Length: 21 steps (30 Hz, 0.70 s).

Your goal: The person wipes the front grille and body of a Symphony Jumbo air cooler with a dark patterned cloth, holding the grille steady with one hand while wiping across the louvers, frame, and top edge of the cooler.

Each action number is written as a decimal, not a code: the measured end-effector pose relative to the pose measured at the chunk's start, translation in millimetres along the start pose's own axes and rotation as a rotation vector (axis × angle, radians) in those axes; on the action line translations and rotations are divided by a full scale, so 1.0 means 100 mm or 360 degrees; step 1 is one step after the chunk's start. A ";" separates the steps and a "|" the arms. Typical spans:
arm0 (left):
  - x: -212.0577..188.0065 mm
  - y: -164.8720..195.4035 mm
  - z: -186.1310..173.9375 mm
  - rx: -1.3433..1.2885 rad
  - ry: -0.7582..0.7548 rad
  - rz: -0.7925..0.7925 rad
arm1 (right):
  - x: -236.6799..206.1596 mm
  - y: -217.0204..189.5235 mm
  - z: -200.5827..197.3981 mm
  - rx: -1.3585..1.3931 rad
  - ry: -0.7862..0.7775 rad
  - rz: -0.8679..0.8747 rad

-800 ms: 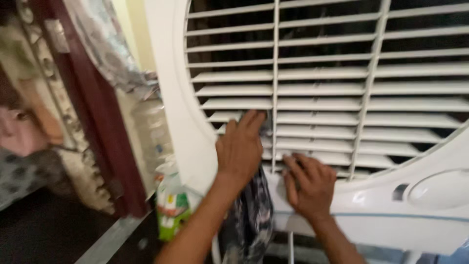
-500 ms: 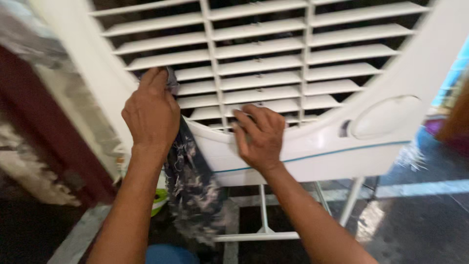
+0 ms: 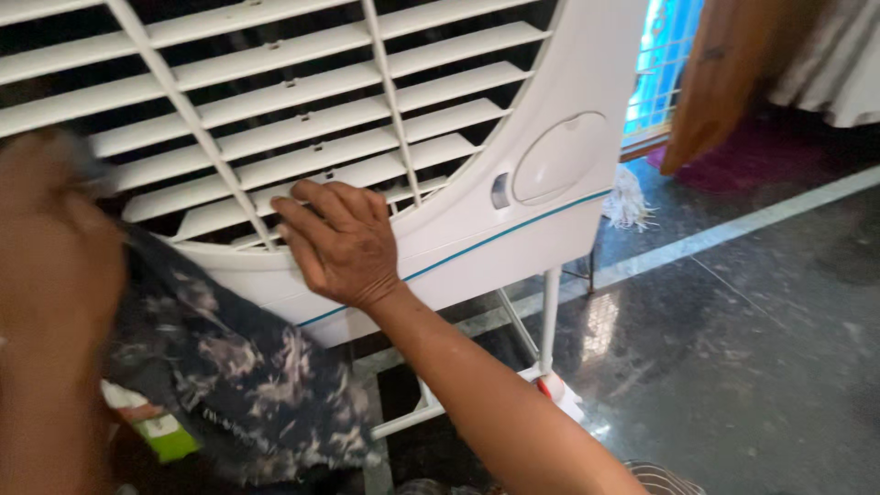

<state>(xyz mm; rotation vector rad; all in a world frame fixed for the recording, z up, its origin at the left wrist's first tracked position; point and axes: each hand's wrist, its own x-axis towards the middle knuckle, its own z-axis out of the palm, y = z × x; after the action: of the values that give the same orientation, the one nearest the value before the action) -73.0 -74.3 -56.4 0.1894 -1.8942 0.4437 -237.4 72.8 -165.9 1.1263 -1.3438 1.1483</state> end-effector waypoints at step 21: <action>0.30 0.55 0.85 -0.0147 -0.0143 -0.0215 | -0.05 0.61 0.36 0.0097 0.0039 -0.0004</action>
<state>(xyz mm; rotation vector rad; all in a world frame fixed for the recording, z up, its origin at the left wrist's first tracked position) -176.8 -54.9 -65.9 0.2781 -1.9713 0.2596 -301.5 44.6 -176.4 1.1535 -1.2963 1.2044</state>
